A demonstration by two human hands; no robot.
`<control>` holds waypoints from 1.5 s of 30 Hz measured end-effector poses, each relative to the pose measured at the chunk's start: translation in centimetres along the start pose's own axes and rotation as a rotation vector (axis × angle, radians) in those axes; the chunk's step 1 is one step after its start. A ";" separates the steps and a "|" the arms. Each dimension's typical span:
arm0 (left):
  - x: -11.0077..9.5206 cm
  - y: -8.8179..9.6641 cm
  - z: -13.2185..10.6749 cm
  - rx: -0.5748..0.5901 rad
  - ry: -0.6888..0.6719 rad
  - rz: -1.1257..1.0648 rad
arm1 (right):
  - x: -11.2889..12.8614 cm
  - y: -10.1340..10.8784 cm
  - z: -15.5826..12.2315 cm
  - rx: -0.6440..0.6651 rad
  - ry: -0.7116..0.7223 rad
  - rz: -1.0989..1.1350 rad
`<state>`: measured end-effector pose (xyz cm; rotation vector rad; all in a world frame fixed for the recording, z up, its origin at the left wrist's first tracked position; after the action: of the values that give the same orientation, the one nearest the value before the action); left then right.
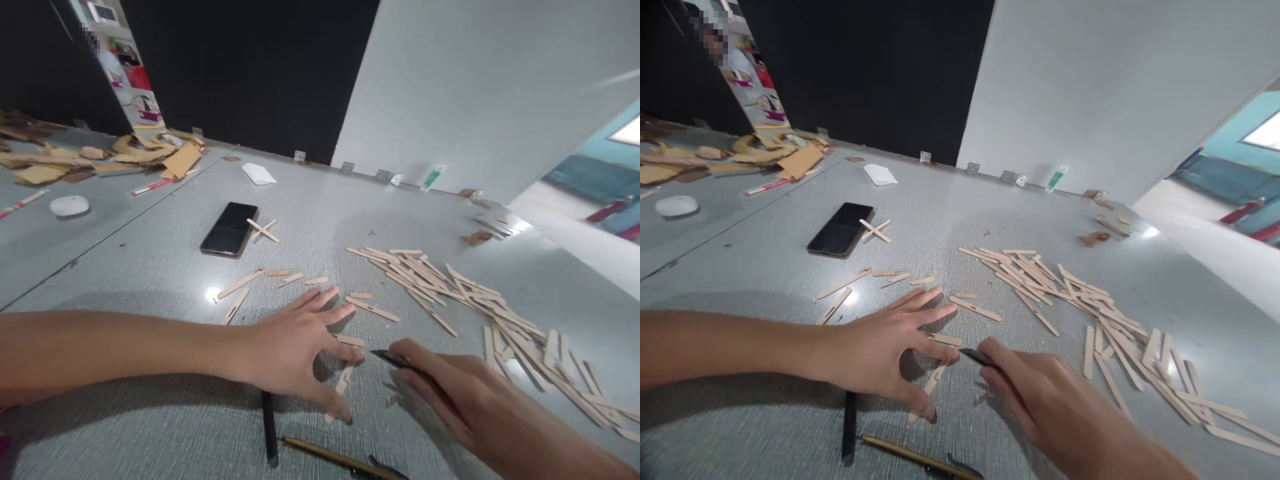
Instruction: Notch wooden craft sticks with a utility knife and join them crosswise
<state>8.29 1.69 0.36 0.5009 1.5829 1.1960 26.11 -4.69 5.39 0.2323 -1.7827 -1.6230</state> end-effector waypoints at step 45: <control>-0.6 0.2 0.1 -0.058 -0.041 0.047 | 5.0 -1.3 5.8 0.307 0.385 -0.557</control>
<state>8.58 1.33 0.87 0.5246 1.5044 1.2560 18.58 -3.13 6.26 1.1895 -1.7357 -1.5061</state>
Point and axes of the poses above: each hand's wrist, its own z-axis towards the middle knuckle, its own y-axis out of the back of the hand, x = y × z, the point moved 7 cm from there along z, towards the middle knuckle, and after that the axes turned 12 degrees about z, right-handed, at the moved point
